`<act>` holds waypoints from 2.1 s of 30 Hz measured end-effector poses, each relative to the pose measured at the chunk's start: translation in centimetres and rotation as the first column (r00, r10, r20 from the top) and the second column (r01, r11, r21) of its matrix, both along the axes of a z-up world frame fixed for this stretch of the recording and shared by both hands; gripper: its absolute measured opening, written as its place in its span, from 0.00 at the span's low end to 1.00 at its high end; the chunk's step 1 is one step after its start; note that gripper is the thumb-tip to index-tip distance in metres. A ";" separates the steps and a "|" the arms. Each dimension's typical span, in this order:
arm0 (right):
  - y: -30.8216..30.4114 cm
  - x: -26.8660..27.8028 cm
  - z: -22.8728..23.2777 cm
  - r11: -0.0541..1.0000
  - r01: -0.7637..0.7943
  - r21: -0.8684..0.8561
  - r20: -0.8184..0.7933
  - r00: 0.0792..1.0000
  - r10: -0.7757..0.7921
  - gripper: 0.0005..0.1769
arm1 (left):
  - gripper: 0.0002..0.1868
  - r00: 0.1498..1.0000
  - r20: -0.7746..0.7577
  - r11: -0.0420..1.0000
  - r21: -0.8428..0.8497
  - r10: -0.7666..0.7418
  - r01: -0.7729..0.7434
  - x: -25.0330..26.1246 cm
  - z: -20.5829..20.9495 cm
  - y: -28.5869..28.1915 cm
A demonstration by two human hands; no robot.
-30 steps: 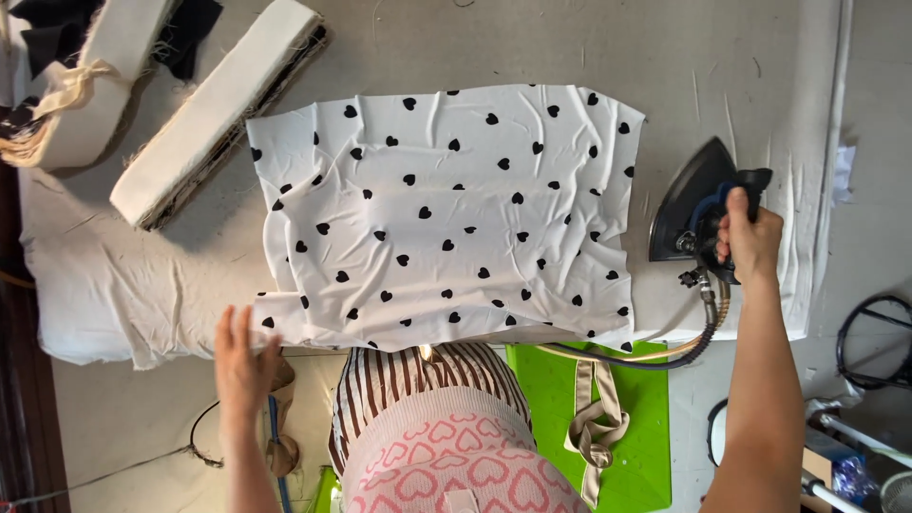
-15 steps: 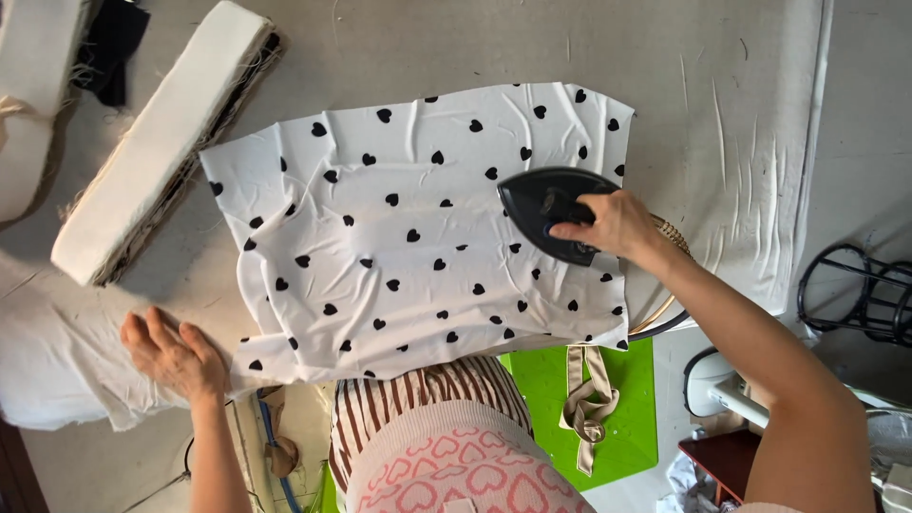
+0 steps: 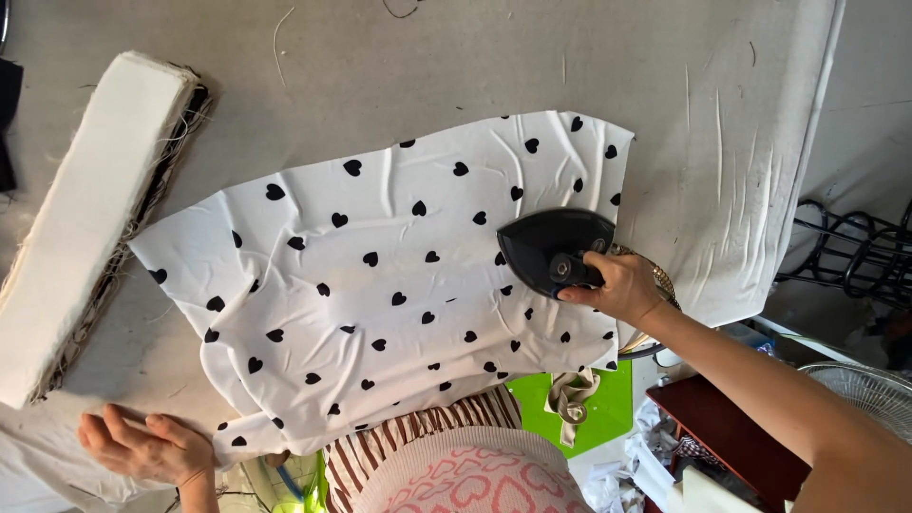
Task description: The person irons a white fabric with black heart patterns on an ironing board. They repeatedly smooth the fabric, use a rectangular pressing tool to press seams, and reposition the fabric multiple times while ironing different sections.
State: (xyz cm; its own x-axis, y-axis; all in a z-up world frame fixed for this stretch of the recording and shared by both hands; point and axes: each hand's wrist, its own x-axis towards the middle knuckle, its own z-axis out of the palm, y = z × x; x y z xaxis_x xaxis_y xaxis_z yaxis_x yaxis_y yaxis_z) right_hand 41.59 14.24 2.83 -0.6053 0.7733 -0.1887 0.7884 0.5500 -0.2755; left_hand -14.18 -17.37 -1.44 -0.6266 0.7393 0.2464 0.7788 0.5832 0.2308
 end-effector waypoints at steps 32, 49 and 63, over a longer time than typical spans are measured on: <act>-3.7 -6.4 6.8 0.952 0.299 -0.071 0.017 0.954 -0.299 0.37 | 0.22 1.000 0.012 0.997 0.080 0.017 -0.018 -1.7 -0.5 -4.5; -4.6 -15.3 1.8 0.995 -0.064 -0.076 0.163 0.984 0.076 0.43 | 0.24 0.991 0.123 0.998 0.016 0.060 -0.062 -2.0 -0.6 -2.7; -4.9 -15.6 1.9 0.998 -0.054 -0.041 0.162 0.985 0.060 0.43 | 0.23 0.992 0.112 0.997 0.041 0.054 -0.059 -2.2 -0.5 -2.9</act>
State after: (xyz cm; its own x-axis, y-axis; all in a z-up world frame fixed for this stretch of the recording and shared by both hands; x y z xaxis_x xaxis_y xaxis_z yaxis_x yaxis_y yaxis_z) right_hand 25.98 9.37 4.77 -0.6070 0.7292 -0.3159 0.7921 0.5873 -0.1664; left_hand -16.35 -20.29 -1.92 -0.6927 0.6915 0.2048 0.7128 0.6131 0.3407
